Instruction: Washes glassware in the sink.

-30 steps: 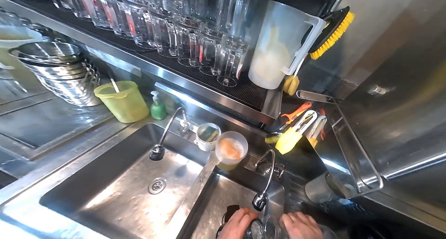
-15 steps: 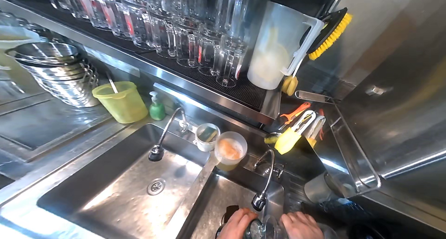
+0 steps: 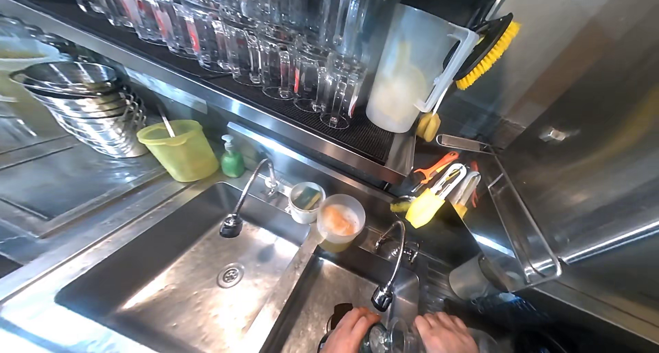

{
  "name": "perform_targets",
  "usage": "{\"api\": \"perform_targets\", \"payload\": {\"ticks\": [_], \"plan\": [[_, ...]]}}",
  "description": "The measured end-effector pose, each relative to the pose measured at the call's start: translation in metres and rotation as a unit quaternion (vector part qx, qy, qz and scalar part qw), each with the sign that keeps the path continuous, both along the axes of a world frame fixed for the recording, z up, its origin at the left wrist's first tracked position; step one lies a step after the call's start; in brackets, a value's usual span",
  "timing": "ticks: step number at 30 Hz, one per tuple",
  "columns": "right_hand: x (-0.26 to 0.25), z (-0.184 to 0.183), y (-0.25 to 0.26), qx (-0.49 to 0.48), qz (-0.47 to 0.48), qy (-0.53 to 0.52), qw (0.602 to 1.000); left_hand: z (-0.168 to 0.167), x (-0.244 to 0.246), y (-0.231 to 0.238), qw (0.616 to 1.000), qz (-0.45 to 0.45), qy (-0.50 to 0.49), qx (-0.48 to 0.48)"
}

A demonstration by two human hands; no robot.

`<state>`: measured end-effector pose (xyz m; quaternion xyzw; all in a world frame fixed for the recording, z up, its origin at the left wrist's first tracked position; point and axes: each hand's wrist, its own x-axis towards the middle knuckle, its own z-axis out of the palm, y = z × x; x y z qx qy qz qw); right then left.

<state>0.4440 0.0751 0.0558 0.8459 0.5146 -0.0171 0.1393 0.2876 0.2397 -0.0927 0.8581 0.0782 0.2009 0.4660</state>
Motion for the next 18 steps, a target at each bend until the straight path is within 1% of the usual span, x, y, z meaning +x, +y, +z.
{"api": "perform_targets", "payload": {"ticks": [18], "plan": [[-0.0027, 0.0064, 0.0029, -0.017, 0.000, -0.005, 1.000, -0.0008, -0.0003, -0.0005, 1.000, 0.003, -0.011, -0.002]]}}
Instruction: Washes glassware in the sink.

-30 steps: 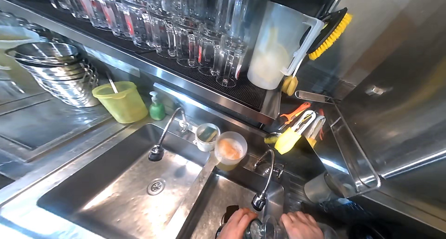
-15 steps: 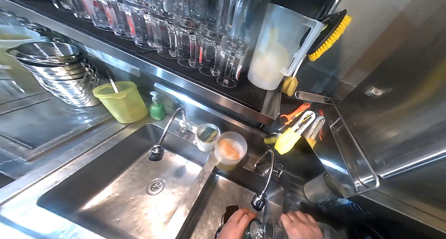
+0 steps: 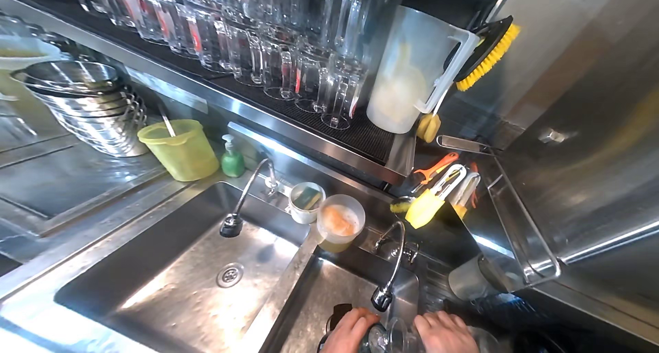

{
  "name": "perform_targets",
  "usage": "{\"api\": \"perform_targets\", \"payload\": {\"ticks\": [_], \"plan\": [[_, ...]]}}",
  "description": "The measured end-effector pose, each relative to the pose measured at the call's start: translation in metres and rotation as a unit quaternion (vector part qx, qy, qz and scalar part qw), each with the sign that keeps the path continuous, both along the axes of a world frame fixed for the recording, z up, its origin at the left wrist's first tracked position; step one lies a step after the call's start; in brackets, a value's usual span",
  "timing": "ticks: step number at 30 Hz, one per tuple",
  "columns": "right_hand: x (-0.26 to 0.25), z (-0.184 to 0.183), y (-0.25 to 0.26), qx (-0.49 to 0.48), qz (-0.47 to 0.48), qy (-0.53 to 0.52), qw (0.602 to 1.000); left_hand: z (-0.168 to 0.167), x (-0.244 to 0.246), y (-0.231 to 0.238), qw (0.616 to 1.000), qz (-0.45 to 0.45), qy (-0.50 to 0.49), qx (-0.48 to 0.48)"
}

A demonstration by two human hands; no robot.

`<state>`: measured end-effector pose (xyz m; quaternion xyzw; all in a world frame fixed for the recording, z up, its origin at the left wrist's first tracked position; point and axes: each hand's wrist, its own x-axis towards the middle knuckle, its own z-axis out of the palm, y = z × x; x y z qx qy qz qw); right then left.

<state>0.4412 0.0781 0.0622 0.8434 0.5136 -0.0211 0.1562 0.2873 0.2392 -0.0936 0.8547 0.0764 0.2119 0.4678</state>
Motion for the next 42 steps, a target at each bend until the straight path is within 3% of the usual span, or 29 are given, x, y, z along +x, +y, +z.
{"api": "perform_targets", "payload": {"ticks": [42], "plan": [[0.0012, 0.0035, 0.0050, -0.009, 0.014, -0.023, 1.000, -0.0029, 0.0056, -0.0008, 1.000, -0.008, 0.012, 0.001]]}}
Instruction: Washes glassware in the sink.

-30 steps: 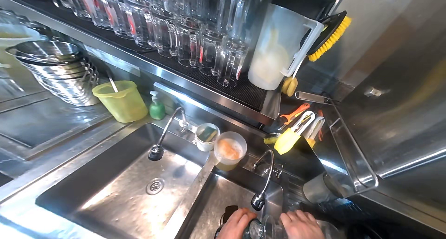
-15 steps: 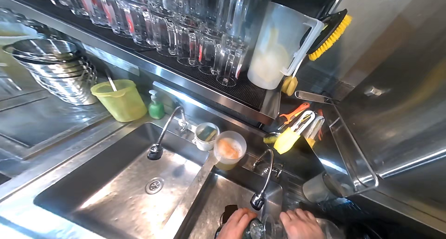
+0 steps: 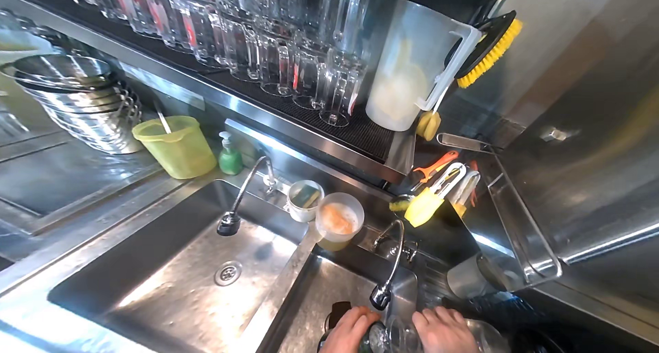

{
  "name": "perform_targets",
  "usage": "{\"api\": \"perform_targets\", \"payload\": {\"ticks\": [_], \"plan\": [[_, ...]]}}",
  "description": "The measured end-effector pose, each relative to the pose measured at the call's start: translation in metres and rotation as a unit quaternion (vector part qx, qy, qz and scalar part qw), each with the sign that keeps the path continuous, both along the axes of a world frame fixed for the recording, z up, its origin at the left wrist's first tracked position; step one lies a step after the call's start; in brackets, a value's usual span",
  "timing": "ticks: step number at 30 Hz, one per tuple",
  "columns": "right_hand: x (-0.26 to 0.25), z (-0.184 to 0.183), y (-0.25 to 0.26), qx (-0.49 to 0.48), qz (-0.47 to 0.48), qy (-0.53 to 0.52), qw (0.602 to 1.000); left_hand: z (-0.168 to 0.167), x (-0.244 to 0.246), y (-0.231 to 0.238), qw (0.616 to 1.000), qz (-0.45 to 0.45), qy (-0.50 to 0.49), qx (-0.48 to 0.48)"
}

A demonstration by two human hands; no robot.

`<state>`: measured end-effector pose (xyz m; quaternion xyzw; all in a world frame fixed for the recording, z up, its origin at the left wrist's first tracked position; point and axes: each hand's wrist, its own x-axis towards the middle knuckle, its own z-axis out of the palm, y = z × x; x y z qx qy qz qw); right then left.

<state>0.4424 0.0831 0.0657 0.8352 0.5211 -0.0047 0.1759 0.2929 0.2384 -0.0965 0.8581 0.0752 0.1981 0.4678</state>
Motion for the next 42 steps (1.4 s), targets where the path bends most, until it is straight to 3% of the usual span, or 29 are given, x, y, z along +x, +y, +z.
{"api": "perform_targets", "payload": {"ticks": [42], "plan": [[-0.0027, 0.0071, 0.0027, -0.005, 0.011, -0.040, 0.999, 0.0029, -0.0010, -0.0011, 1.000, 0.003, -0.006, -0.012]]}}
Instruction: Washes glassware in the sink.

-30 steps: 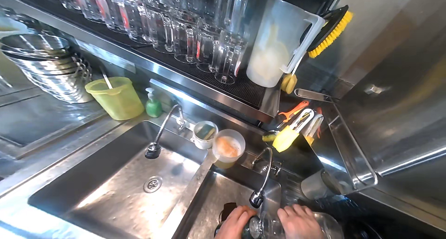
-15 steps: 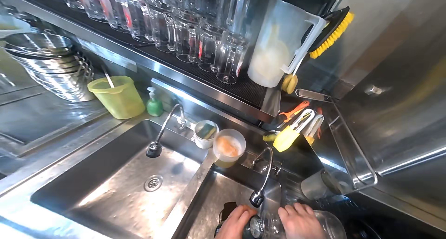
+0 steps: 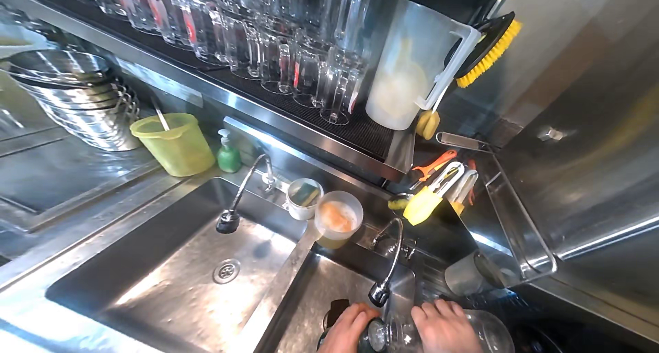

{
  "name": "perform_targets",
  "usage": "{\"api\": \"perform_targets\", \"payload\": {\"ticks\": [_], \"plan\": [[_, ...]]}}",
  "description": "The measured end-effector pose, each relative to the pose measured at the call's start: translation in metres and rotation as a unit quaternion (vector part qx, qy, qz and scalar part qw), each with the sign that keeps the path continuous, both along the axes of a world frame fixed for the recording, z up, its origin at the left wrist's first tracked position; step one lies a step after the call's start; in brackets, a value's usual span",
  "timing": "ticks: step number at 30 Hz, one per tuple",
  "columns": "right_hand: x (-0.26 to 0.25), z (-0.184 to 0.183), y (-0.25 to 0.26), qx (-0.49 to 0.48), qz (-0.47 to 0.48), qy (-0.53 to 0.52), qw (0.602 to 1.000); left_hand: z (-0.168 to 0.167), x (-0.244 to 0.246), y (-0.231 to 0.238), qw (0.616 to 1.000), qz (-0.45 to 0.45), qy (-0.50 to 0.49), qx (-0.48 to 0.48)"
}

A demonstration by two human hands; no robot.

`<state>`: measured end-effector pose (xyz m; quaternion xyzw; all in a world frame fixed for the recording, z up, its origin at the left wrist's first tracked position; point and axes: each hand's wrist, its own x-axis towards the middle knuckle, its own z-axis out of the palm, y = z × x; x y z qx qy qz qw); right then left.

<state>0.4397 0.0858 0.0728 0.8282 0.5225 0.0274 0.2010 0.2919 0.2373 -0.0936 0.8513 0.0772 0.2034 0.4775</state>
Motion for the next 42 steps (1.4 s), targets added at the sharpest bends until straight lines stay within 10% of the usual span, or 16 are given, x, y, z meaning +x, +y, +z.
{"api": "perform_targets", "payload": {"ticks": [42], "plan": [[0.003, 0.005, -0.002, 0.030, -0.006, 0.033, 0.999, 0.008, 0.002, 0.002, 1.000, 0.006, -0.024, -0.008]]}}
